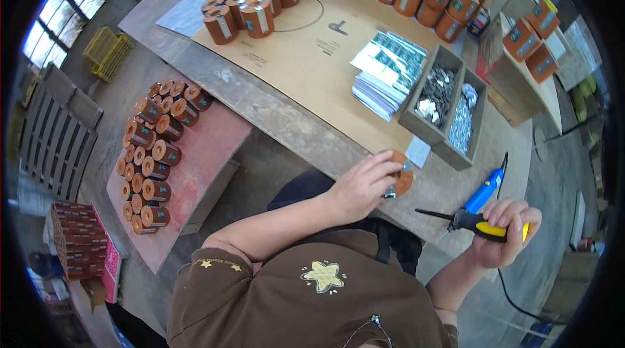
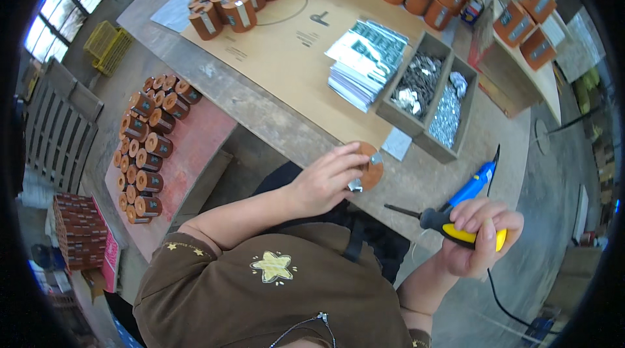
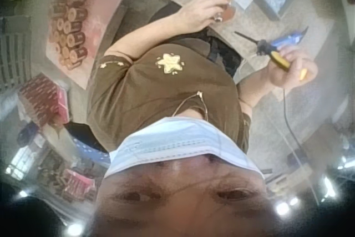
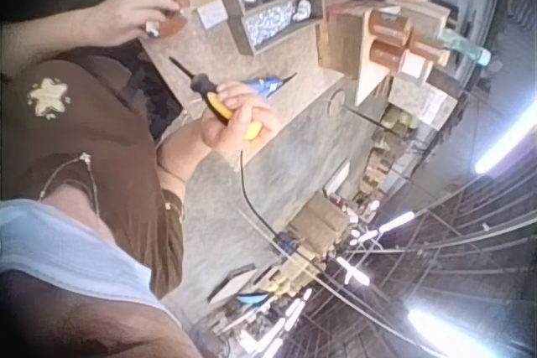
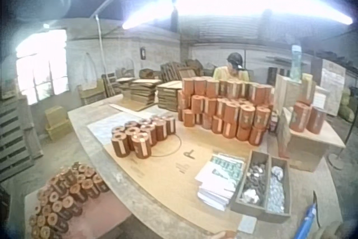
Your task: Attaching metal brackets to circular furniture components using manual and electric screwdrivers.
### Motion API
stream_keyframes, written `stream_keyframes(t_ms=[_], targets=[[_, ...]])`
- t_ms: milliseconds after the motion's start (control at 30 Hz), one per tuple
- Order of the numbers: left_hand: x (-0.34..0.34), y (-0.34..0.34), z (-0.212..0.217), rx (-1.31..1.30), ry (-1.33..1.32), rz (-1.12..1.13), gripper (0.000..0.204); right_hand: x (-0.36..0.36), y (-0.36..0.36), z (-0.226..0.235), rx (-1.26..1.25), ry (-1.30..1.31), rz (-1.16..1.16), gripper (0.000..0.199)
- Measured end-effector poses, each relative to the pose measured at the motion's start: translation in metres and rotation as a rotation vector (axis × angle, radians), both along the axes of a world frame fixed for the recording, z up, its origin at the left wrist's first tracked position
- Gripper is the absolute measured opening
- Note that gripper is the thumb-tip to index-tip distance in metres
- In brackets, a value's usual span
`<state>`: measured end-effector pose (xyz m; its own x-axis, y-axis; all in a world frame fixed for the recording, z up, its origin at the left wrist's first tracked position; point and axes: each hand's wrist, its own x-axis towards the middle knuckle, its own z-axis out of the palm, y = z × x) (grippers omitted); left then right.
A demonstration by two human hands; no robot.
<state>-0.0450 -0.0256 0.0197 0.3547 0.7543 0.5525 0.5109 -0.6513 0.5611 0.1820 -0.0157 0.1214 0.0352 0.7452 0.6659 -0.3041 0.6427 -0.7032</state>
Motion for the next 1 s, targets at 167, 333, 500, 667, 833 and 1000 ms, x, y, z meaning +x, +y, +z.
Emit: stream_keyframes(t_ms=[167,333,500,667,833,1000], targets=[[-0.03,0.002,0.014,-0.051,-0.111,0.079,0.038,0.001,0.004,0.0,0.003,-0.019,-0.036,0.009],[-0.117,0.017,0.059,-0.05,-0.098,0.443,0.031,0.002,0.012,0.001,0.01,-0.034,-0.066,0.01],[-0.232,0.074,0.051,0.038,-0.022,0.92,0.035,-0.003,0.02,0.002,-0.003,-0.051,-0.079,0.01],[-0.331,0.146,-0.005,-0.003,0.042,1.136,0.036,-0.015,0.027,0.003,-0.012,-0.091,-0.143,0.01],[-0.367,0.177,-0.011,-0.057,-0.019,1.124,0.035,-0.033,0.033,0.008,-0.045,-0.073,-0.129,0.01],[-0.35,0.171,-0.011,-0.004,0.032,1.129,0.048,-0.04,0.036,0.003,-0.071,-0.034,-0.116,0.01]])
